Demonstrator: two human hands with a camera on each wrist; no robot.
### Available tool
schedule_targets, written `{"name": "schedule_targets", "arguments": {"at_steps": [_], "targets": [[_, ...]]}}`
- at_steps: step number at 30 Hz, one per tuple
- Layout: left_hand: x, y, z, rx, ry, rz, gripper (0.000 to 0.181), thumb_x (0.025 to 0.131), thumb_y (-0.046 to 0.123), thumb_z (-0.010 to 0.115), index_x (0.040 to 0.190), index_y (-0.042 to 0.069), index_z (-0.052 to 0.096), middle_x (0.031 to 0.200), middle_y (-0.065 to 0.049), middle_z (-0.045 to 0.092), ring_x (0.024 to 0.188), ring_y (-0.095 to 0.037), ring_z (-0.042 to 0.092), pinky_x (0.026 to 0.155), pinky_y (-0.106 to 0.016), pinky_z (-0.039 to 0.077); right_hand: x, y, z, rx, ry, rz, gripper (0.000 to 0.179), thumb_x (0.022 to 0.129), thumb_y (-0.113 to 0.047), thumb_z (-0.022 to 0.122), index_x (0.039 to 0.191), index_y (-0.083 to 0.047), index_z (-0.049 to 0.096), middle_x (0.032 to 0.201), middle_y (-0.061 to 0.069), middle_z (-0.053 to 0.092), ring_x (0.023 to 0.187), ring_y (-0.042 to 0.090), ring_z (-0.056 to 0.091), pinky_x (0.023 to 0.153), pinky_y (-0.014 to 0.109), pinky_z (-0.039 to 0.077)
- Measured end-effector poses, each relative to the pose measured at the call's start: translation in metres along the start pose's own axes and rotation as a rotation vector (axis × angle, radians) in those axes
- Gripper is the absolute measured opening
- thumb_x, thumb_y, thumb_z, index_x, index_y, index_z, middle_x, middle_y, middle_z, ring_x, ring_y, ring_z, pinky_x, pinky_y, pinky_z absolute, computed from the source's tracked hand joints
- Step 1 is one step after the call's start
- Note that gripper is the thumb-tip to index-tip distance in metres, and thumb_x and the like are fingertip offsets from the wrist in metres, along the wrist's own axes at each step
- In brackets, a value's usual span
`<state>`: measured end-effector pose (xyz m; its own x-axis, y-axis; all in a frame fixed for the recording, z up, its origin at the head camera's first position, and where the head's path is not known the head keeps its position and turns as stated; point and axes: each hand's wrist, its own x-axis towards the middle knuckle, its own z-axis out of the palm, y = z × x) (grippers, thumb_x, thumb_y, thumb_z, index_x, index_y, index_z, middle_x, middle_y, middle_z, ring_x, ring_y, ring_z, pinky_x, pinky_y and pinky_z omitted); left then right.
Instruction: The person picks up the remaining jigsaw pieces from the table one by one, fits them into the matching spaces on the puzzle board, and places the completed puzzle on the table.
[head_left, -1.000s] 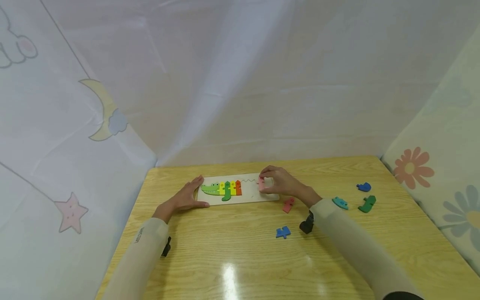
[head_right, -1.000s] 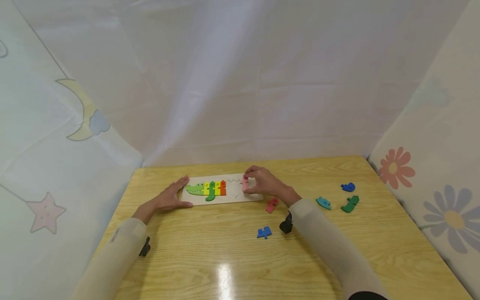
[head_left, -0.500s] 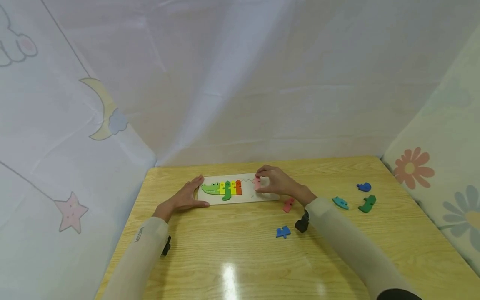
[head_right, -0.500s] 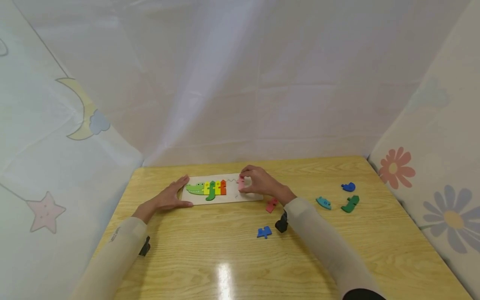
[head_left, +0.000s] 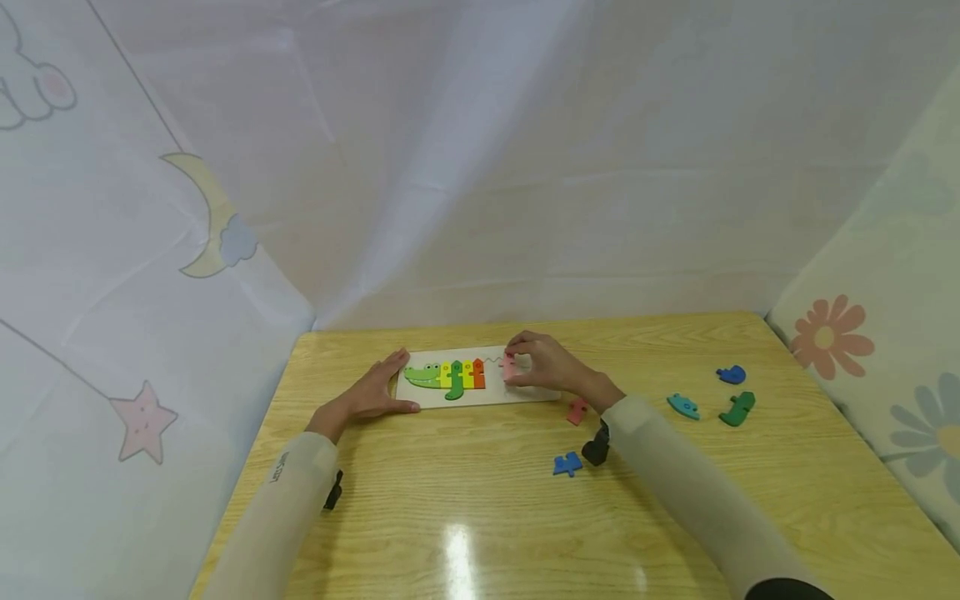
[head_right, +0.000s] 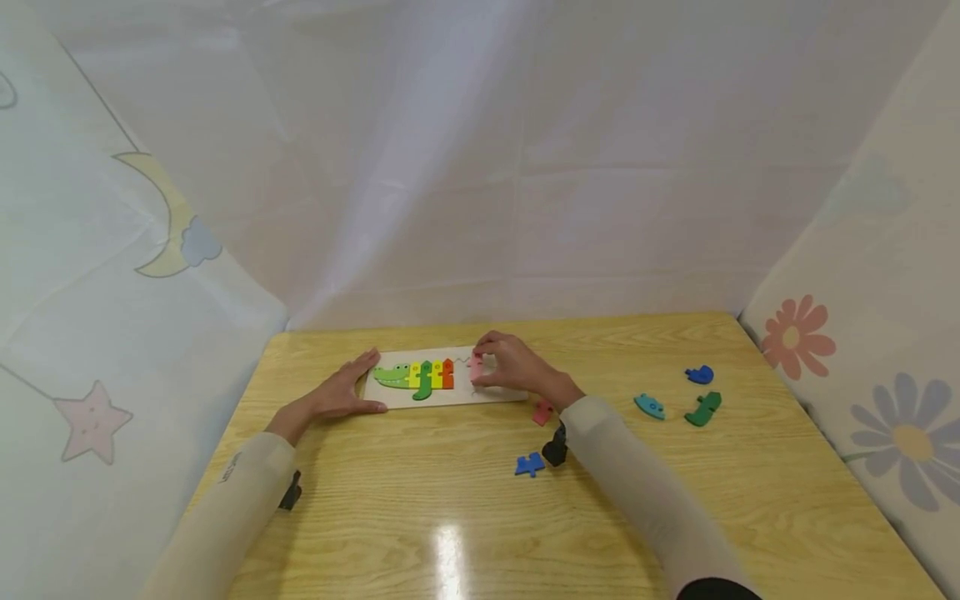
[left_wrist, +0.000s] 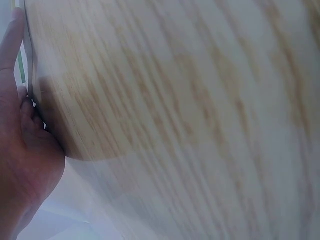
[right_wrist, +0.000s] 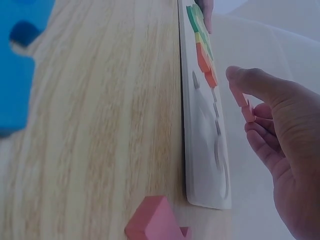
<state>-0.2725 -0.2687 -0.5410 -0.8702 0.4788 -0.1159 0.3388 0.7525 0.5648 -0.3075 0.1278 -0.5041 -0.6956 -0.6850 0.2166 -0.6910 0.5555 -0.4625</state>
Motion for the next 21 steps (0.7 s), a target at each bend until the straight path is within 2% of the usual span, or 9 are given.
{"name": "schedule_targets", "arguments": {"at_steps": [5,13,21], "targets": [[0.000,0.000,0.000,0.011,-0.015,-0.008,0.119,0.089,0.055,0.082,0.168,-0.002,0.014,0.177,-0.019,0.007,0.164,-0.037,0.008,0.132,-0.056,0.006,0.003,0.000,0.003,-0.001,-0.011,0.018,0.053,0.084,-0.028,0.093,0.125,0.001,0.075,0.128,0.015,0.069,0.114,0.031,0.067,0.100,0.047,0.059],[-0.001,0.005,-0.001,0.001,0.002,-0.003,0.115,0.090,0.048,0.084,0.167,-0.004,0.016,0.177,-0.020,0.010,0.164,-0.038,0.010,0.132,-0.057,0.007,0.007,0.005,0.009,0.009,0.000,0.008,0.053,0.084,-0.029,0.093,0.124,0.001,0.076,0.127,0.013,0.069,0.113,0.029,0.067,0.100,0.045,0.059],[0.001,0.001,0.001,0.009,0.000,-0.005,0.116,0.090,0.049,0.084,0.168,-0.003,0.015,0.177,-0.019,0.009,0.164,-0.037,0.010,0.132,-0.057,0.007,0.008,0.006,0.014,0.025,-0.011,0.003,0.057,0.086,-0.030,0.091,0.129,0.004,0.073,0.129,0.016,0.068,0.117,0.031,0.067,0.102,0.047,0.058]]}}
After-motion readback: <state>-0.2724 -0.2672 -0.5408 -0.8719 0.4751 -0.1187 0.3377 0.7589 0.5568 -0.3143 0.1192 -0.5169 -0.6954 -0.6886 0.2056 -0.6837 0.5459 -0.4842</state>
